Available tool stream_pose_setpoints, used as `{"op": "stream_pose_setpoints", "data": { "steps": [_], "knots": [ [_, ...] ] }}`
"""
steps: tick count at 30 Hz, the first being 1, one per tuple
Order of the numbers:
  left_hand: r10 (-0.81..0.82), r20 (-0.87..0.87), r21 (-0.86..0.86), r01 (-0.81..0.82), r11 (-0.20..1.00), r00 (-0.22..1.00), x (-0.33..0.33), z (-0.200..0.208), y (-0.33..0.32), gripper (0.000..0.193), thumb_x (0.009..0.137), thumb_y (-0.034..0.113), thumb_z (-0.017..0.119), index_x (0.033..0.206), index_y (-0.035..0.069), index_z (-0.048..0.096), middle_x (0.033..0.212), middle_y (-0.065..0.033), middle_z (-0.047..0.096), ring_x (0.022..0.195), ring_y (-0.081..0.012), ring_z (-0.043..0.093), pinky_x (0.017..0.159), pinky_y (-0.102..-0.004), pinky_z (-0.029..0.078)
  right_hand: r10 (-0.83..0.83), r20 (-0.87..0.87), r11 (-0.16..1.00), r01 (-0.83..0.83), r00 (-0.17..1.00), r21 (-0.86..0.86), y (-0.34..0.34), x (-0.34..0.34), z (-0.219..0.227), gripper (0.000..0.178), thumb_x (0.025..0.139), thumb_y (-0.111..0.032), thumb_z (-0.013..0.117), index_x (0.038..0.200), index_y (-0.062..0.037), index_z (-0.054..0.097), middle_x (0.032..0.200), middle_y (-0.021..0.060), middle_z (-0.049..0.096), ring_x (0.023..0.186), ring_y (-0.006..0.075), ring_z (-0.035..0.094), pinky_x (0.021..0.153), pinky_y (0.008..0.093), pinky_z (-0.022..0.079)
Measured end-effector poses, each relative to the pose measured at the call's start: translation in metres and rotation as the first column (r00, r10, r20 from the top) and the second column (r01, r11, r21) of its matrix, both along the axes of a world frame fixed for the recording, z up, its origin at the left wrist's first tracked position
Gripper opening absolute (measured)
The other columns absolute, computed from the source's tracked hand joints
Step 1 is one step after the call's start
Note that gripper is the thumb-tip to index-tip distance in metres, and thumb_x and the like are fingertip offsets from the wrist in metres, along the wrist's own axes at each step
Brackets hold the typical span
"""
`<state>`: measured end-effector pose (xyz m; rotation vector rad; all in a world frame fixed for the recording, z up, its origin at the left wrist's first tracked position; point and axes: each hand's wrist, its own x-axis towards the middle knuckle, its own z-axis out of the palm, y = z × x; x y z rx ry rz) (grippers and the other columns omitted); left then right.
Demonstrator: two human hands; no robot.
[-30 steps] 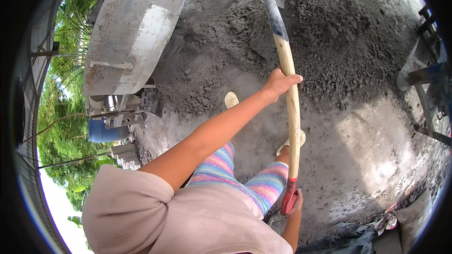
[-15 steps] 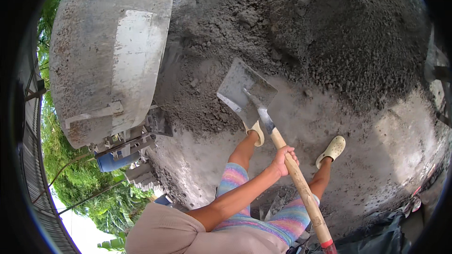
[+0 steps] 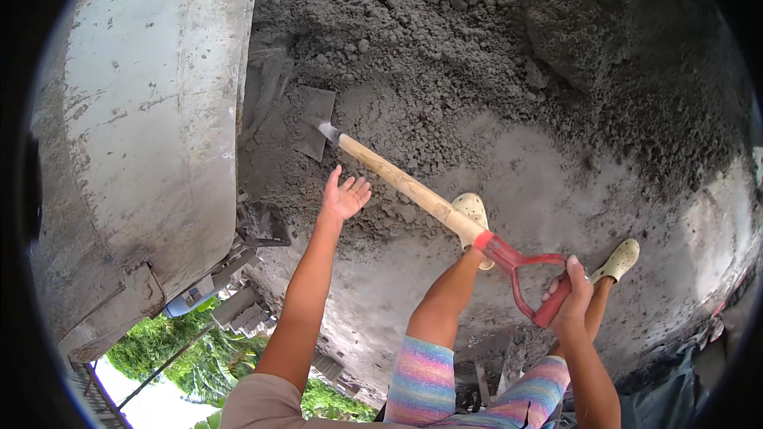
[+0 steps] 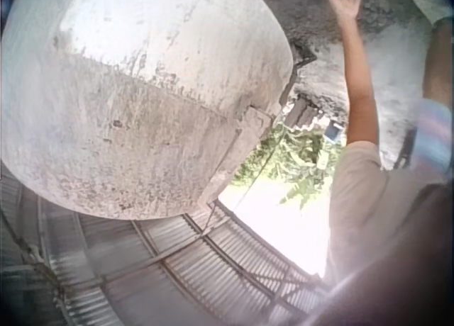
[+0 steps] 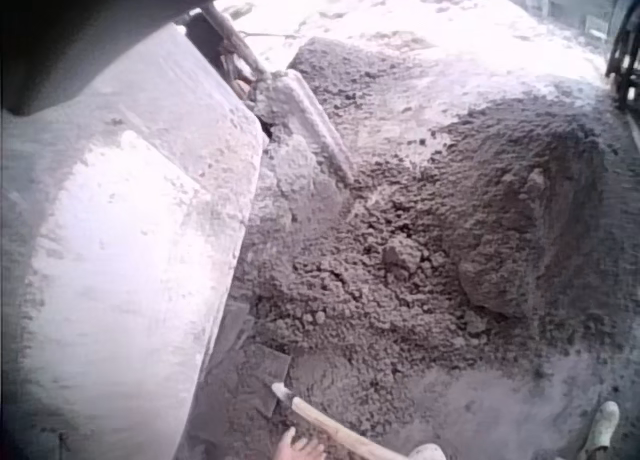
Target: The person uses a shovel to mix a pile of wet concrete on the ground next to a cement mixer. They repeatedly turn and fold the material to homogenize it, then briefly adjust the mixer's discharge lever before resuming shoveling.
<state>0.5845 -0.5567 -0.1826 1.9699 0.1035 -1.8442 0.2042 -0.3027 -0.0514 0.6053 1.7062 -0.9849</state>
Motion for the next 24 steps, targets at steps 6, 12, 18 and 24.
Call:
{"op": "stream_pose_setpoints", "data": {
  "steps": [6, 12, 18, 24],
  "knots": [
    [-0.032, 0.007, 0.092, 0.031, 0.995, 0.999, -0.073, -0.054, 0.006, 0.102, 0.062, 0.059, 0.064, 0.135, 0.008, 0.013, 0.124, -0.013, 0.033, 0.112, -0.0313, 0.038, 0.094, -0.0526, 0.03, -0.231, 0.226, 0.972, 0.236, 0.946, 0.008, 0.089, 0.02, -0.151, 0.036, 0.075, -0.044, 0.057, 0.072, -0.0101, 0.046, 0.053, 0.0057, 0.045, 0.044, 0.0169, 0.045, 0.042, 0.0298, 0.04],
    [0.124, 0.023, 0.046, -0.125, 0.991, 0.992, -0.056, -0.051, 0.033, 0.039, 0.069, 0.037, 0.069, 0.084, 0.009, 0.046, 0.074, -0.0065, 0.055, 0.067, -0.0244, 0.056, 0.066, -0.0421, 0.048, -0.145, 0.449, 0.957, 0.24, 0.882, -0.162, 0.129, 0.094, -0.009, 0.028, 0.071, -0.028, 0.062, 0.078, -0.0031, 0.052, 0.062, 0.0095, 0.052, 0.06, 0.0237, 0.053, 0.06, 0.0355, 0.045],
    [-0.023, 0.071, -0.065, 0.028, 0.997, 0.997, -0.063, -0.009, 0.039, 0.025, 0.073, 0.026, 0.065, 0.061, 0.012, 0.047, 0.053, 0.0007, 0.048, 0.046, -0.0146, 0.046, 0.045, -0.0288, 0.041, -0.086, 0.461, 0.939, 0.226, 0.883, -0.258, 0.11, 0.07, 0.08, 0.02, 0.066, -0.009, 0.065, 0.081, -0.0014, 0.053, 0.067, 0.0095, 0.056, 0.061, 0.0209, 0.056, 0.061, 0.033, 0.047],
    [0.001, 0.025, 0.055, -0.003, 0.998, 1.0, -0.124, 0.019, 0.108, 0.027, 0.073, 0.029, 0.064, 0.061, 0.011, 0.047, 0.054, -0.0015, 0.048, 0.049, -0.0174, 0.047, 0.047, -0.0307, 0.042, -0.221, 0.445, 0.909, 0.349, 0.868, -0.228, 0.162, 0.011, 0.141, 0.012, 0.063, -0.009, 0.057, 0.071, -0.0035, 0.05, 0.063, 0.0093, 0.051, 0.061, 0.0233, 0.053, 0.062, 0.0361, 0.045]
  ]
}}
